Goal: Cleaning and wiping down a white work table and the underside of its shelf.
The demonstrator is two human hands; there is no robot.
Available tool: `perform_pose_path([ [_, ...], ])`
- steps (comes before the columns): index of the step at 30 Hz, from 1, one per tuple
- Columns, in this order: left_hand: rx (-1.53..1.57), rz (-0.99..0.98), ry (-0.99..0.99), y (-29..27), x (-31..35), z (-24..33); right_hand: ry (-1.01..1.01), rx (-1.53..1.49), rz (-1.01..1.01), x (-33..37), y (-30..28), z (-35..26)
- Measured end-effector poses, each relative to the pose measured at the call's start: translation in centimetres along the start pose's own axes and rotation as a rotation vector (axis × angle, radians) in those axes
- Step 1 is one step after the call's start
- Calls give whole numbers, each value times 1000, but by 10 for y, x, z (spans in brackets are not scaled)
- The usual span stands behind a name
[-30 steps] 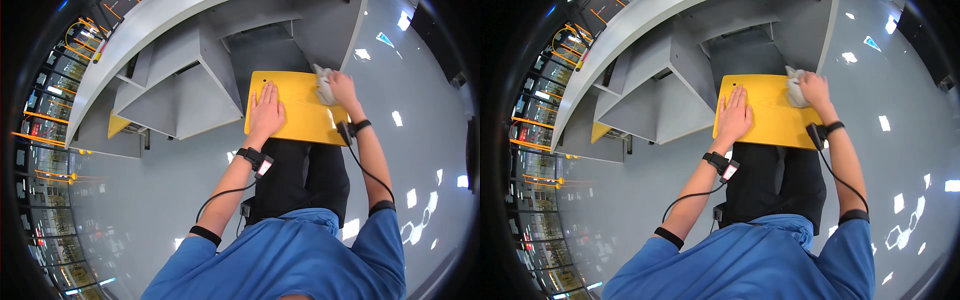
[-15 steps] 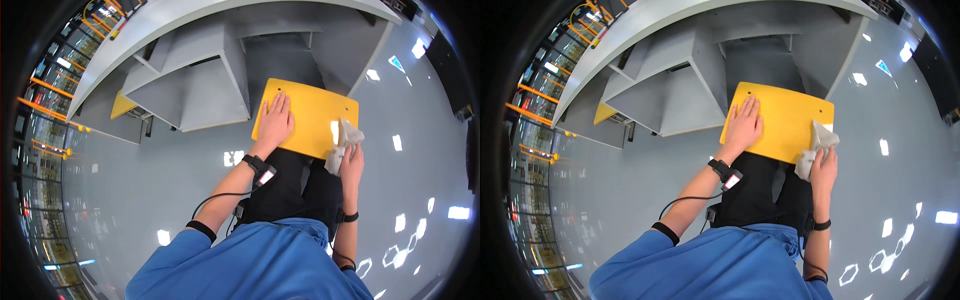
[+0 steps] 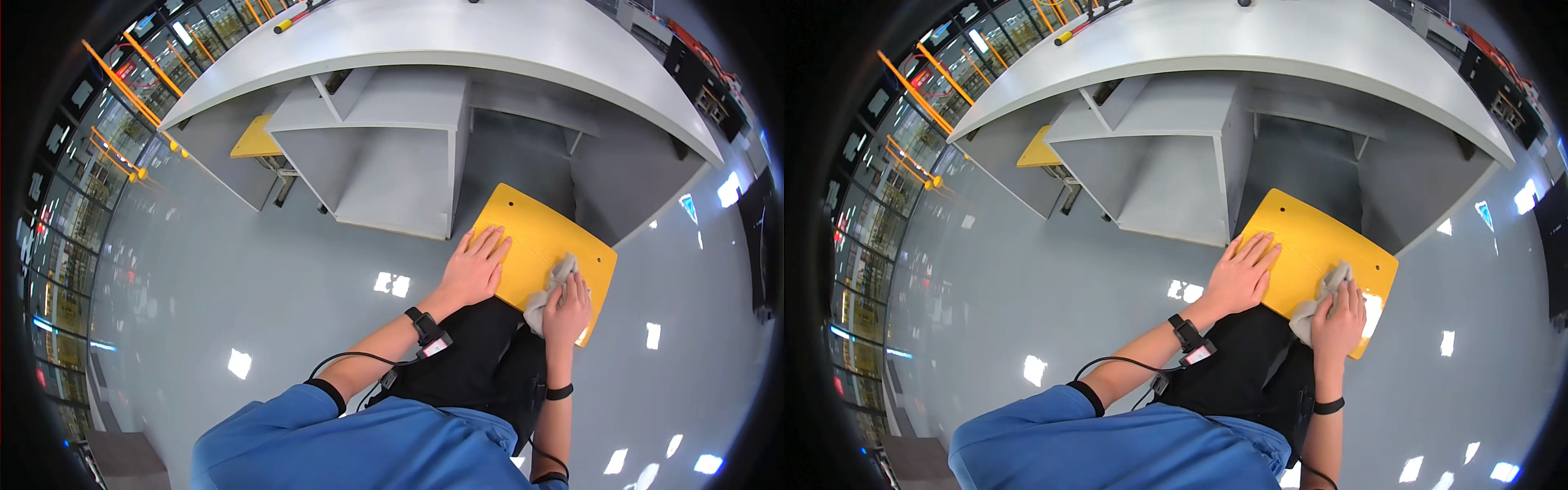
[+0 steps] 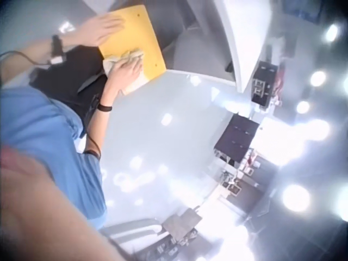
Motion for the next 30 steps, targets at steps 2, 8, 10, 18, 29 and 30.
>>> perform_pose_path([
  [2, -7, 19, -11, 2, -11, -6, -32, -53, -14, -18, 14, -3],
  [8, -25, 78, -104, 14, -53, -37, -347, -150, -240, -57, 26, -31],
  [10, -17, 78, -135, 23, -68, -50, -456, -11, -409, -63, 43, -38],
  [18, 105, 483, 105, -54, -84, -93, -550, -48, -391, -139, 84, -19],
  [29, -212, 545, -127, -156, -36, -180, -404, -283, -225, -261, 139, -16],
  [30, -257, 519, -153, -156, -43, -181, -389, -291, -211, -267, 141, -15],
])
Point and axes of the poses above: each hand's wrist, its own x-axis away from the middle knuckle, its own y-axis out of the palm, z = x × y, the point moved 7 cm from there along -x, towards the middle knuckle, and after that the axes turned 8 degrees about -z, right-handed, at the moved point
